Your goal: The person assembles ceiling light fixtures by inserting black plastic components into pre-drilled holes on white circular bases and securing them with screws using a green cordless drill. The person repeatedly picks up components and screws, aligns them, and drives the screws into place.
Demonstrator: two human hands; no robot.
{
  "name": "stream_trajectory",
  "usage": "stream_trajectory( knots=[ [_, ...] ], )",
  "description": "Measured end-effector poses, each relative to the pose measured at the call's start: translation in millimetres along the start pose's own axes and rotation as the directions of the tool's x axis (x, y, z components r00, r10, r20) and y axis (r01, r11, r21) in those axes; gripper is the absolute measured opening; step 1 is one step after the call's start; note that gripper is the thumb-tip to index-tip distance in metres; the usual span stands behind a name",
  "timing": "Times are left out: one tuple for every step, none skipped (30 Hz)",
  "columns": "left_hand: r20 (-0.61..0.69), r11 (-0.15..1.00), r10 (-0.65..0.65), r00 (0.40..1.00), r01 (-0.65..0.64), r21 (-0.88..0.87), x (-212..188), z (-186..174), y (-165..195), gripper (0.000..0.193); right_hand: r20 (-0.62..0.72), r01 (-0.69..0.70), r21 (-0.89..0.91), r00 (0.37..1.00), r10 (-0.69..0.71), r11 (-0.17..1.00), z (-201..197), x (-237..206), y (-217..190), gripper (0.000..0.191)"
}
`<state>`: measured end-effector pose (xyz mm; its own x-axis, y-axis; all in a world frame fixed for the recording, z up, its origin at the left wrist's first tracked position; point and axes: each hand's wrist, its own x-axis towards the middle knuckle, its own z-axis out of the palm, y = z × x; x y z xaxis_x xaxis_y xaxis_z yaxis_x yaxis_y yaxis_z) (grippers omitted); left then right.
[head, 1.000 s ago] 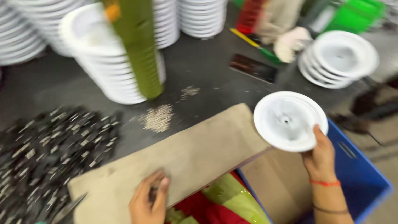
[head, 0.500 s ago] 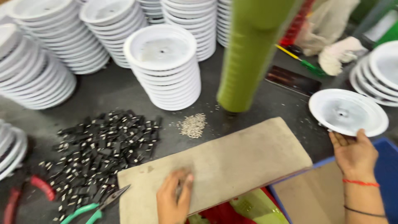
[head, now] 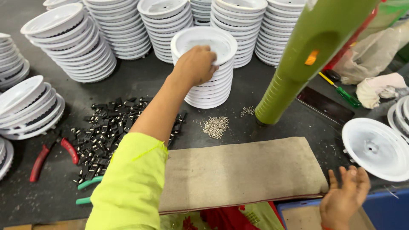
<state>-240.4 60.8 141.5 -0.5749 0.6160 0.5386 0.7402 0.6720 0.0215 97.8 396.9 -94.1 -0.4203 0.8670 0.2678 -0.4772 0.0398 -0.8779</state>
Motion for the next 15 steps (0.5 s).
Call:
stream_trajectory(
  knots=[
    [-0.063, 0.999, 0.047, 0.997, -0.047, -0.007, 4.9, -3.1, -3.0, 0.016, 0.037, 0.060, -0.003, 0.997, -0.060, 0.998, 7.2, 0.7, -9.1, 0.040],
    [-0.144, 0.999, 0.053, 0.988, -0.053, 0.007, 10.0, -10.2, -6.0, 0.014, 0.073, 0.119, -0.004, 0.990, -0.118, 0.993, 16.3, -0.3, -18.6, 0.038],
    [-0.223, 0.998, 0.059, 0.973, -0.057, 0.018, 13.9, -19.3, -6.7, 0.012, 0.121, 0.156, -0.011, 0.981, -0.153, 0.988, 26.0, -2.4, -29.6, 0.036],
    [-0.297, 0.998, 0.065, 0.953, -0.059, 0.029, 12.8, -24.1, -7.2, 0.010, 0.169, 0.190, -0.020, 0.968, -0.184, 0.982, 36.0, -5.1, -42.2, 0.034],
    [-0.381, 0.994, -0.030, 0.924, -0.012, -0.108, 7.2, -33.0, -5.7, 0.013, 0.216, 0.224, -0.030, 0.953, -0.212, 0.974, 47.5, -5.3, -55.6, 0.033],
    [-0.449, 0.970, -0.132, 0.884, 0.021, -0.244, -0.9, -44.7, -5.1, 0.016, 0.283, 0.215, 0.021, 0.935, -0.212, 0.976, 60.6, -5.7, -68.4, 0.032],
    [-0.568, 0.931, -0.147, 0.810, -0.080, -0.355, -14.7, -56.3, -2.3, 0.020, 0.346, 0.200, 0.074, 0.914, -0.213, 0.977, 74.3, -7.7, -80.3, 0.031],
    [-0.673, 0.876, -0.176, 0.718, -0.197, -0.439, -33.3, -68.3, 1.9, 0.024, 0.401, 0.185, 0.117, 0.890, -0.217, 0.976, 90.0, -8.6, -91.3, 0.030],
    [-0.490, 0.687, -0.498, 0.716, -0.020, -0.727, -55.6, -80.2, 6.9, 0.023, 0.453, 0.164, 0.158, 0.864, -0.220, 0.974, 105.4, -9.5, -102.2, 0.029],
    [-0.209, 0.385, -0.732, 0.649, 0.141, -0.912, -84.0, -89.7, 14.8, 0.024, 0.500, 0.144, 0.187, 0.838, -0.220, 0.972, 122.0, -10.3, -112.3, 0.028],
    [-0.173, 0.213, -0.745, 0.645, -0.015, -0.977, -118.8, -96.3, 27.5, 0.027, 0.548, 0.152, 0.212, 0.799, -0.246, 0.965, 140.6, -10.2, -121.7, 0.028],
    [-0.138, 0.031, -0.752, 0.644, -0.174, -0.984, -155.2, -100.8, 43.5, 0.034, 0.593, 0.157, 0.238, 0.758, -0.271, 0.959, 159.7, -10.3, -131.7, 0.028],
    [-0.052, -0.037, -0.793, 0.607, -0.132, -0.991, -187.4, -101.4, 60.3, 0.037, 0.633, 0.171, 0.266, 0.711, -0.306, 0.949, 181.2, -9.2, -141.2, 0.031],
    [0.064, -0.168, -0.835, 0.546, -0.143, -0.975, -217.1, -97.0, 80.4, 0.042, 0.669, 0.181, 0.296, 0.662, -0.338, 0.938, 203.1, -8.2, -151.0, 0.033],
    [0.163, -0.234, -0.865, 0.474, -0.095, -0.968, -244.2, -88.7, 103.4, 0.045, 0.701, 0.191, 0.302, 0.620, -0.353, 0.934, 225.7, -6.6, -161.0, 0.036]
  ],
)
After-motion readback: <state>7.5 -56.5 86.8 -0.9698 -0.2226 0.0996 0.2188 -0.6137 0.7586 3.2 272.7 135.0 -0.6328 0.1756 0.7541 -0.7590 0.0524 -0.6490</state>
